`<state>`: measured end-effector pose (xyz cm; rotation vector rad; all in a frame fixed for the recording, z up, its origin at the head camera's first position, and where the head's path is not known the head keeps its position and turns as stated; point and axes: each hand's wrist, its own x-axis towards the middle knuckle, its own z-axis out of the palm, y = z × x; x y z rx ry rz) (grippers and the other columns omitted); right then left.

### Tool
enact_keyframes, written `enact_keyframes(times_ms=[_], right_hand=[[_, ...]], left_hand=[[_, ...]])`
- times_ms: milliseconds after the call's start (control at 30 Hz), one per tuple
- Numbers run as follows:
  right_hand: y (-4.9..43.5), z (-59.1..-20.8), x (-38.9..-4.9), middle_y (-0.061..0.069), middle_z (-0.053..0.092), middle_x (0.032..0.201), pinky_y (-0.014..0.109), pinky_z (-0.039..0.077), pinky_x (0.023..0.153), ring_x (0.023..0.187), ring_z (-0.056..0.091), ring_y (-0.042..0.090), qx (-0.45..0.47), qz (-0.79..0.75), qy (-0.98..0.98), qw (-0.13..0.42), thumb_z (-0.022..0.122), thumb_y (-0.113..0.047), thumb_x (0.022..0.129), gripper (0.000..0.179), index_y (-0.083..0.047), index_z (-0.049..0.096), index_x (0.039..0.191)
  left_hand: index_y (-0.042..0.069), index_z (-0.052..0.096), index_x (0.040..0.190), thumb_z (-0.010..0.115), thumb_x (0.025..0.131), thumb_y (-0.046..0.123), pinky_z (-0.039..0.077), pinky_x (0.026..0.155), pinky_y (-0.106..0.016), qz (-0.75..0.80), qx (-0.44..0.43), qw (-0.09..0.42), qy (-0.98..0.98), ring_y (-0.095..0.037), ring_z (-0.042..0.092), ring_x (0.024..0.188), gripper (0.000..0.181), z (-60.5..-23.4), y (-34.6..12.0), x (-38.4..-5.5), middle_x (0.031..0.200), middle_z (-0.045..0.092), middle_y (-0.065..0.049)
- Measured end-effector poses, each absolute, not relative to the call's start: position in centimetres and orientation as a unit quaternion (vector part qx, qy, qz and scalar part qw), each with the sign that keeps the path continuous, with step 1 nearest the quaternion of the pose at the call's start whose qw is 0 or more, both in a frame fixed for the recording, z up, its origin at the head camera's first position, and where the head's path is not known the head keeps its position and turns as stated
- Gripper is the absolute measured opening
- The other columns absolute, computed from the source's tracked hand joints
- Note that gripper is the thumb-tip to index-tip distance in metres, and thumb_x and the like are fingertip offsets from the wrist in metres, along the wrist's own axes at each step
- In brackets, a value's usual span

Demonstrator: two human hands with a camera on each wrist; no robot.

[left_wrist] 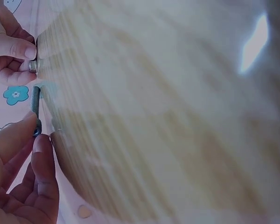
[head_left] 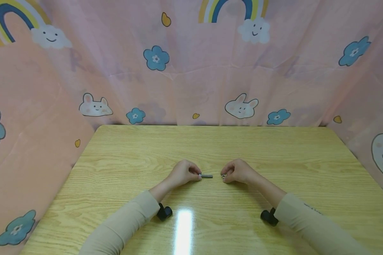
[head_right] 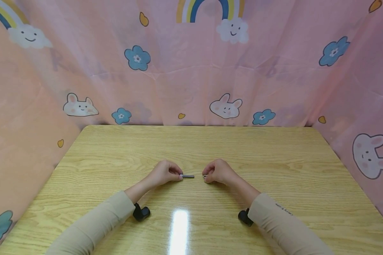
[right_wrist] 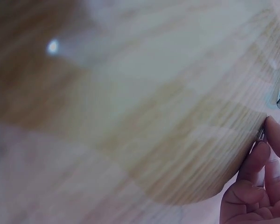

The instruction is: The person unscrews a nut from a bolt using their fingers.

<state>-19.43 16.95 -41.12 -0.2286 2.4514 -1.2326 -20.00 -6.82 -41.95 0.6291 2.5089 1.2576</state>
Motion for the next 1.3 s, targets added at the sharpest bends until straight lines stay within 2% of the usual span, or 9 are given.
enact_keyframes(times_ms=[300, 1000, 1300], right_hand=[[16.8, -41.1, -19.4, 0.0, 0.057, 0.064, 0.026, 0.041, 0.055, 0.059, 0.047, 0.011, -0.084, -0.436, 0.875, 0.19, 0.075, 0.004, 0.07, 0.018, 0.002, 0.07, 0.088], [17.1, -41.1, -19.6, 0.001, 0.057, 0.062, 0.027, 0.042, 0.055, 0.058, 0.049, 0.011, -0.1, -0.442, 0.87, 0.194, 0.075, 0.004, 0.071, 0.023, 0.004, 0.067, 0.092], [18.1, -40.6, -19.6, 0.004, 0.062, 0.072, 0.028, 0.046, 0.064, 0.066, 0.054, 0.014, -0.11, -0.452, 0.864, 0.194, 0.077, -0.003, 0.072, 0.034, 0.005, 0.065, 0.102]], left_hand=[[0.0, 0.072, 0.085, 0.075, 0.077, 0.003, 0.047, 0.06, -0.018, 0.443, 0.228, 0.131, 0.857, -0.004, 0.056, 0.065, 0.009, -42.1, -6.9, -20.0, 0.075, 0.067, -0.002], [-0.003, 0.07, 0.089, 0.075, 0.076, 0.001, 0.048, 0.061, -0.017, 0.452, 0.232, 0.133, 0.851, -0.006, 0.057, 0.066, 0.014, -42.2, -6.9, -20.2, 0.075, 0.066, -0.003], [-0.005, 0.069, 0.093, 0.074, 0.077, 0.002, 0.049, 0.063, -0.019, 0.455, 0.227, 0.14, 0.85, -0.007, 0.058, 0.069, 0.018, -41.7, -7.4, -20.0, 0.079, 0.066, -0.004]])
